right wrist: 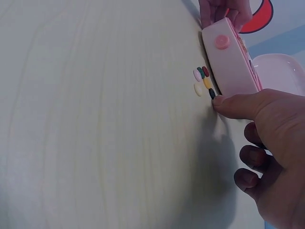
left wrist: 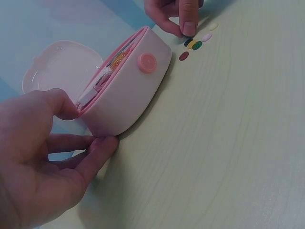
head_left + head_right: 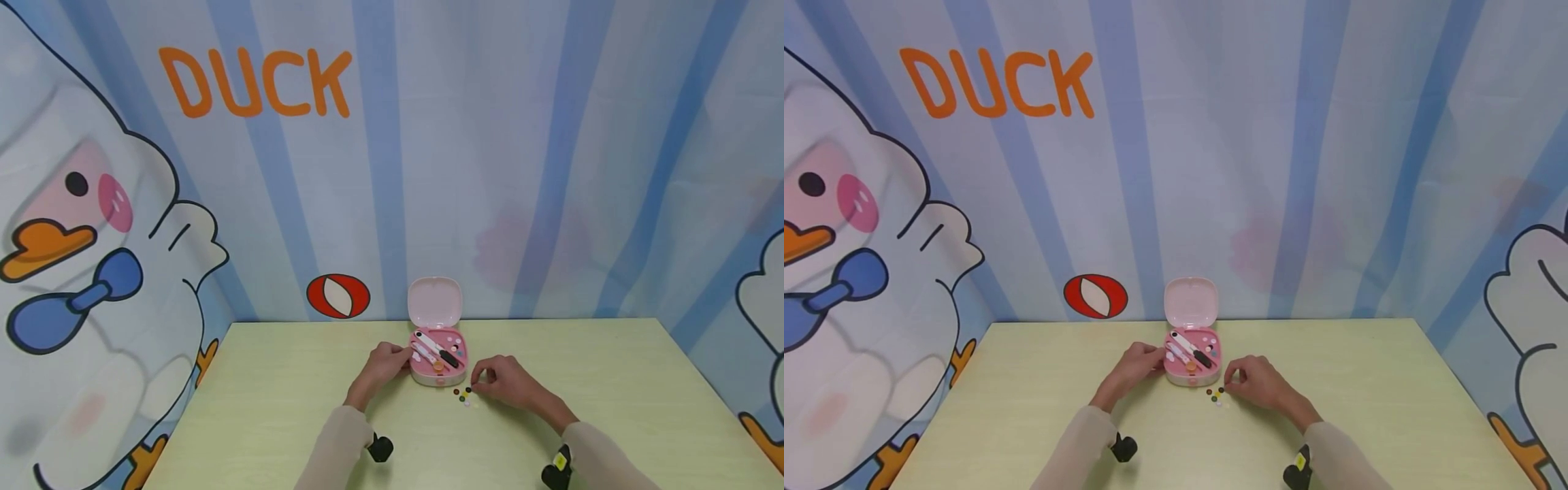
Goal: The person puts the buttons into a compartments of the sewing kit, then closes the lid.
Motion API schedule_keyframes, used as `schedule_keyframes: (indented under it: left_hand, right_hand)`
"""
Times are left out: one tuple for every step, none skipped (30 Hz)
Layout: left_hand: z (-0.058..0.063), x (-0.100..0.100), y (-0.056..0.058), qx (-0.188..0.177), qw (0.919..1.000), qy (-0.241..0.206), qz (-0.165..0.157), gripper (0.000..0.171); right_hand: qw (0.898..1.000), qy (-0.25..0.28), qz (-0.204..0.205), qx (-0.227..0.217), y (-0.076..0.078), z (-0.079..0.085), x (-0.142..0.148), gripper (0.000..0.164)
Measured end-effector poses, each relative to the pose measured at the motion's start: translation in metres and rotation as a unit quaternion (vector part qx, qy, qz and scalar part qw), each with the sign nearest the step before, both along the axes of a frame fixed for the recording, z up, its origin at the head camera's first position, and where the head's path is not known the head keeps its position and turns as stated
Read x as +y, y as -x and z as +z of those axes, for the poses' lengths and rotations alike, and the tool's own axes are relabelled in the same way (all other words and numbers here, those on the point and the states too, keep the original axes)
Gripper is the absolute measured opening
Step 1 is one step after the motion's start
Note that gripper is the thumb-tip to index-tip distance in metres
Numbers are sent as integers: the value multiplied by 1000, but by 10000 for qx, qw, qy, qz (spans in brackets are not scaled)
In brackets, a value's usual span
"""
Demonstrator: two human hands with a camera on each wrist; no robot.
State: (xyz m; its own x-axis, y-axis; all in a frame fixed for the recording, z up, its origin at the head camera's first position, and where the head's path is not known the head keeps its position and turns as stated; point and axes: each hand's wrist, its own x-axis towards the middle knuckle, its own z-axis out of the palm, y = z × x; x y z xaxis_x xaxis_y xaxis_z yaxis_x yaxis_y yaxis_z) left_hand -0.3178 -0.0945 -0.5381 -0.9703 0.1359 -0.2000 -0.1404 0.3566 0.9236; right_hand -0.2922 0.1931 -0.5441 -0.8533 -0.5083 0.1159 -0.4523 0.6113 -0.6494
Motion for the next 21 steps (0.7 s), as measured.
schedule_keyframes:
  left_hand:
    - [0,0,0,-3,10000,8,2,37]
    - [0,0,0,-2,10000,23,4,37]
    - [0,0,0,0,10000,35,6,37]
    - [0,0,0,0,10000,37,7,37]
    - [0,0,0,-4,10000,32,8,37]
    - [0,0,0,-6,10000,37,10,37]
    - [1,0,0,-7,10000,42,10,37]
    - [1,0,0,-8,10000,46,11,37]
    - [1,0,0,-12,10000,40,13,37]
    - [1,0,0,-15,10000,25,12,37]
    - [1,0,0,-17,10000,26,12,37]
    - [1,0,0,-14,10000,22,11,37]
    - [1,0,0,-7,10000,15,6,37]
    - [1,0,0,-3,10000,5,3,37]
    - [1,0,0,0,10000,-5,1,37]
    - [1,0,0,0,10000,-13,-1,36]
    - [1,0,0,-6,10000,-13,1,36]
    - [1,0,0,-10,10000,-20,2,36]
    - [1,0,0,-18,10000,-33,6,36]
    - [2,0,0,-26,10000,-50,13,36]
    - [2,0,-1,-39,10000,-64,19,36]
  right_hand:
    - [10000,-2,-14,-17,0,1,0,7]
    - [10000,-9,-23,-33,-1,1,0,7]
    - [10000,-26,-40,-46,-1,2,0,7]
    - [10000,-35,-50,-69,-1,2,0,7]
    - [9999,-46,-53,-86,-1,3,0,8]
    - [9999,-56,-61,-98,-2,4,1,8]
    - [9999,-67,-75,-113,-2,5,1,8]
    - [9999,-79,-82,-103,-2,6,1,9]
    - [9999,-89,-95,-101,-2,8,2,9]
    - [9999,-89,-98,-89,-2,9,3,9]
    - [9999,-90,-103,-60,-2,10,3,9]
    - [9999,-88,-115,-42,-2,11,4,8]
    - [9999,-83,-118,-16,-2,12,5,8]
    - [9999,-89,-128,8,-2,13,5,8]
    - [9999,-99,-138,20,-1,13,6,8]
    - [9998,-113,-150,35,-1,14,7,8]
    - [9998,-122,-159,45,0,14,8,7]
    - [9997,-138,-170,52,1,14,9,7]
    - [9997,-153,-181,56,2,15,10,7]
    - [9996,-172,-202,46,3,15,10,7]
    - [9996,-184,-216,40,4,16,11,7]
